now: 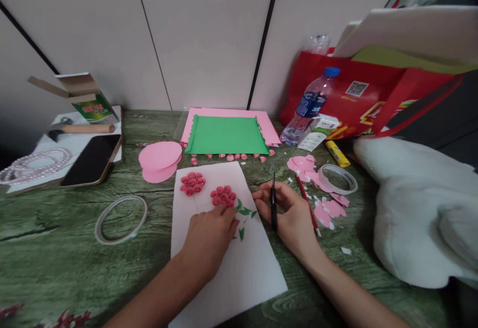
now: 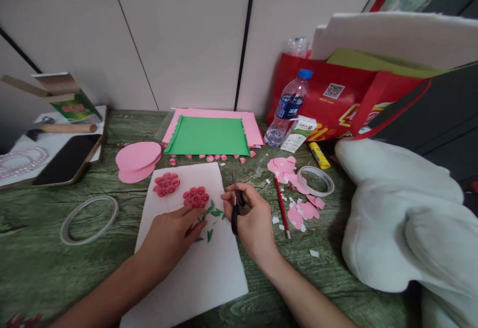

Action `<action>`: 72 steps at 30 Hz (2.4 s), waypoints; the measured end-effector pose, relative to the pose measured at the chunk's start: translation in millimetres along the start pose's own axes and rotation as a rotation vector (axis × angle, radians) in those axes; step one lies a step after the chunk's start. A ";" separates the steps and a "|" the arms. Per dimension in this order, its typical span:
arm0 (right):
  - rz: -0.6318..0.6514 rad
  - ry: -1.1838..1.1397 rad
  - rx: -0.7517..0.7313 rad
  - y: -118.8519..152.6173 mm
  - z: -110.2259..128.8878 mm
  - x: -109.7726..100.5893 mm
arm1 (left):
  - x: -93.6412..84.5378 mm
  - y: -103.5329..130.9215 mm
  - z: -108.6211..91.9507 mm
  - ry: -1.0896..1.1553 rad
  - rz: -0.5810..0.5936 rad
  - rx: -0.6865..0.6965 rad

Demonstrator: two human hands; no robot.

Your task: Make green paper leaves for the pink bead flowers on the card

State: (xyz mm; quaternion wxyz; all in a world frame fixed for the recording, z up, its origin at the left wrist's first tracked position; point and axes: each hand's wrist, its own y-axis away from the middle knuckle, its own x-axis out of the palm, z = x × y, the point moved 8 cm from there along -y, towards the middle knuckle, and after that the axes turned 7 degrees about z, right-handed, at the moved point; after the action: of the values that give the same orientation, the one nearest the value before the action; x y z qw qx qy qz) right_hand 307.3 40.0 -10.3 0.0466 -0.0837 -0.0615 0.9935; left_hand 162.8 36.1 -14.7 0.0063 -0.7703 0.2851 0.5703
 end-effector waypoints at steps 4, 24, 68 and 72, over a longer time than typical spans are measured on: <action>0.018 -0.011 0.012 -0.5 -2.6 2.0 | 8.0 -0.7 -3.1 -0.053 0.062 -0.025; 0.233 -0.043 0.034 4.1 -6.6 22.7 | 2.1 -0.7 7.8 0.039 0.043 -0.052; 0.105 -0.201 0.023 0.2 1.8 10.9 | -35.7 14.6 -7.1 0.257 -0.378 0.342; 0.244 -0.213 -0.003 5.6 3.2 23.3 | -35.5 9.2 4.4 0.561 -0.308 0.227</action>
State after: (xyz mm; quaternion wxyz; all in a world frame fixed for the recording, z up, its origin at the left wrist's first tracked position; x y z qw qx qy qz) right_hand 283.4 36.6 -11.6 -0.0813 0.0152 -0.0567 0.9950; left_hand 148.2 45.3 17.9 0.0995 -0.9256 0.2176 0.2933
